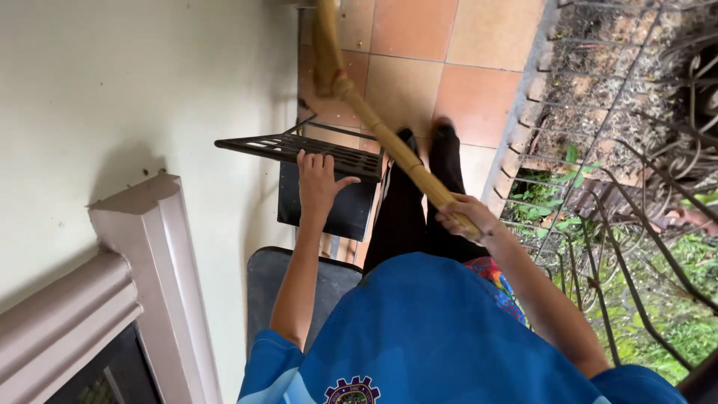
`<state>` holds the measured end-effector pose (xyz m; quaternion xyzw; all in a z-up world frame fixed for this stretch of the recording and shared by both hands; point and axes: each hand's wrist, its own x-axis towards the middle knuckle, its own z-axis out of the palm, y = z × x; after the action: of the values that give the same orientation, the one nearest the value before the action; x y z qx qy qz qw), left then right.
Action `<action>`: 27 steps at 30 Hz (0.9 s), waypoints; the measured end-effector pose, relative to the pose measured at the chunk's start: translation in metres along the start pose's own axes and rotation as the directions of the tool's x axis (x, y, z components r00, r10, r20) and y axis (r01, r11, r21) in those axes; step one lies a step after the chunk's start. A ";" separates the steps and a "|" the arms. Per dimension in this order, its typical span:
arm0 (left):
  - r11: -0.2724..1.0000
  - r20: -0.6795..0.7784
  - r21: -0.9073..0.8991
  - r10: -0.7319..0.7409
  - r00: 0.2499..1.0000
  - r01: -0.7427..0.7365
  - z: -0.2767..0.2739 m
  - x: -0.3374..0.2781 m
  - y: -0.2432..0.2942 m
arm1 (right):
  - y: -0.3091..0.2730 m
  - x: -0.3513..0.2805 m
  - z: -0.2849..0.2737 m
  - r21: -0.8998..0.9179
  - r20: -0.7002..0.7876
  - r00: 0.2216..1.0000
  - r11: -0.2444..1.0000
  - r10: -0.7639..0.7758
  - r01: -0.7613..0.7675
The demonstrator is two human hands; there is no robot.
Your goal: Sweep the tiled floor of an outdoor balcony using a broom, moving chairs to clean the entire area.
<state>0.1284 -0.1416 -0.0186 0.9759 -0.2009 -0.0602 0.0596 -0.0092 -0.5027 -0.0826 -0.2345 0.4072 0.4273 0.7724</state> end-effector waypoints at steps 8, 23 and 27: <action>0.998 0.098 -0.005 -0.068 0.993 0.069 -0.007 -0.001 0.003 | -0.031 0.170 -0.054 0.095 0.059 0.986 0.982 0.159 -0.164; 0.957 0.033 -0.252 -0.140 0.990 0.144 0.015 -0.002 0.026 | -0.060 -0.013 0.010 -0.386 -0.424 0.803 0.886 -0.419 0.258; 0.952 0.075 -0.234 -0.182 0.980 0.195 0.008 0.004 0.031 | -0.061 -0.030 0.044 -0.428 -0.329 0.892 0.891 -0.311 0.153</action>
<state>0.1192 -0.1724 -0.0229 0.9743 -0.0997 -0.1153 0.1661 0.0520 -0.5178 -0.0321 -0.5118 0.4269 0.3475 0.6596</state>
